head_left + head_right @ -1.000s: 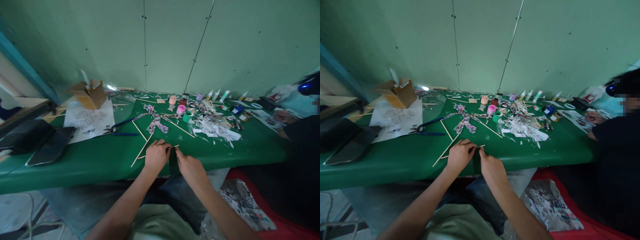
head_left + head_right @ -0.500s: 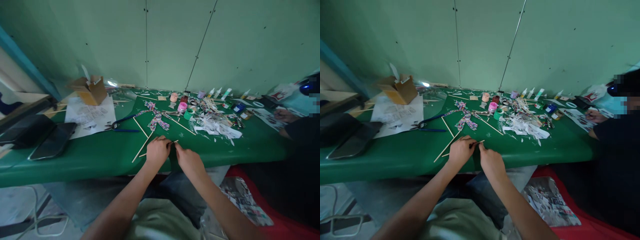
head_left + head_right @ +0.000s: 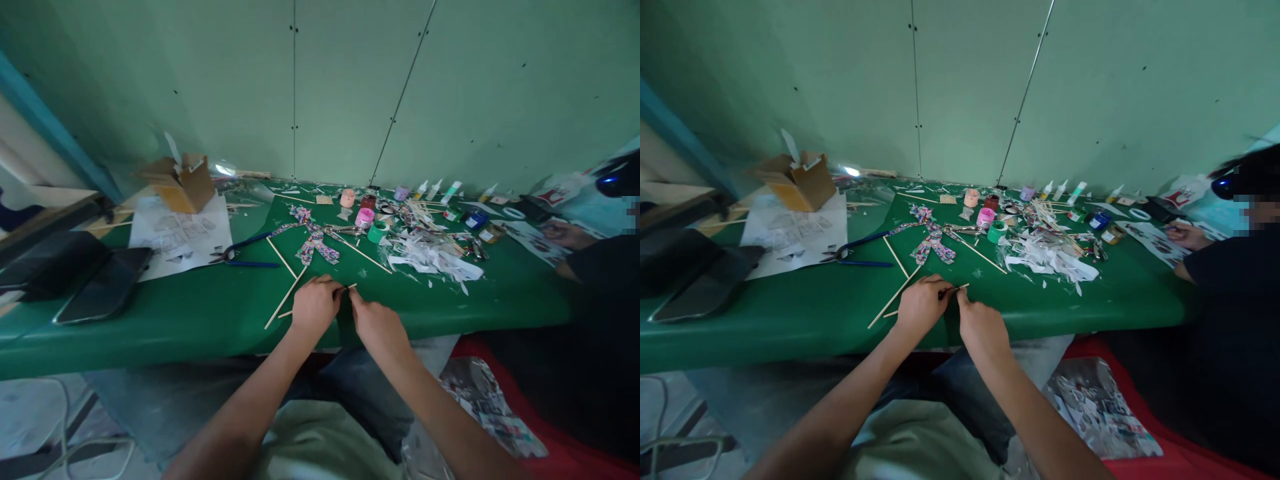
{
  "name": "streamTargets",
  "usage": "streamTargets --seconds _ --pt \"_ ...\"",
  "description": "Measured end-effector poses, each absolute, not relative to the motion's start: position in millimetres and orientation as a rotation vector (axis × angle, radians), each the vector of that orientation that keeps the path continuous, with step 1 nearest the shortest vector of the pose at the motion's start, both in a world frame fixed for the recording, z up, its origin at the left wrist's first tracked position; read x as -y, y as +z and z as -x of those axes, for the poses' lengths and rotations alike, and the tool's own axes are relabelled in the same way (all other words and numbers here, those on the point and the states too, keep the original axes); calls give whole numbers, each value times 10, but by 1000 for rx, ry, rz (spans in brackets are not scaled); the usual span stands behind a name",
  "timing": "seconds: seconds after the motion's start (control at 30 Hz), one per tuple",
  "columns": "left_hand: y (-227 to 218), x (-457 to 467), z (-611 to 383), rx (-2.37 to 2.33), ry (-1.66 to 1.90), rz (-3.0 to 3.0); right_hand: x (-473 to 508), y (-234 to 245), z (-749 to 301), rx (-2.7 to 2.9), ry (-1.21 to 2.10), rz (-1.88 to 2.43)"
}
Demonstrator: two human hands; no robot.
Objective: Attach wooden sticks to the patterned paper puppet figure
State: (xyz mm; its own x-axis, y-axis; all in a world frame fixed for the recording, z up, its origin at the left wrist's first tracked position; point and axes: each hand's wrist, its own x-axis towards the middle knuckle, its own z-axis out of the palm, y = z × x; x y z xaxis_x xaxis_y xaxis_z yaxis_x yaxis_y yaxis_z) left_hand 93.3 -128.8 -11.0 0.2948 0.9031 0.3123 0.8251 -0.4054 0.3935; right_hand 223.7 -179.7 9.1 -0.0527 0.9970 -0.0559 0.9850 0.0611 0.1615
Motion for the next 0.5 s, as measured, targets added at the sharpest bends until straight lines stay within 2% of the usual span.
streamTargets --seconds 0.5 --pt "-103 1278 -924 -1603 763 -2449 1767 124 -2220 -2196 31 -2075"
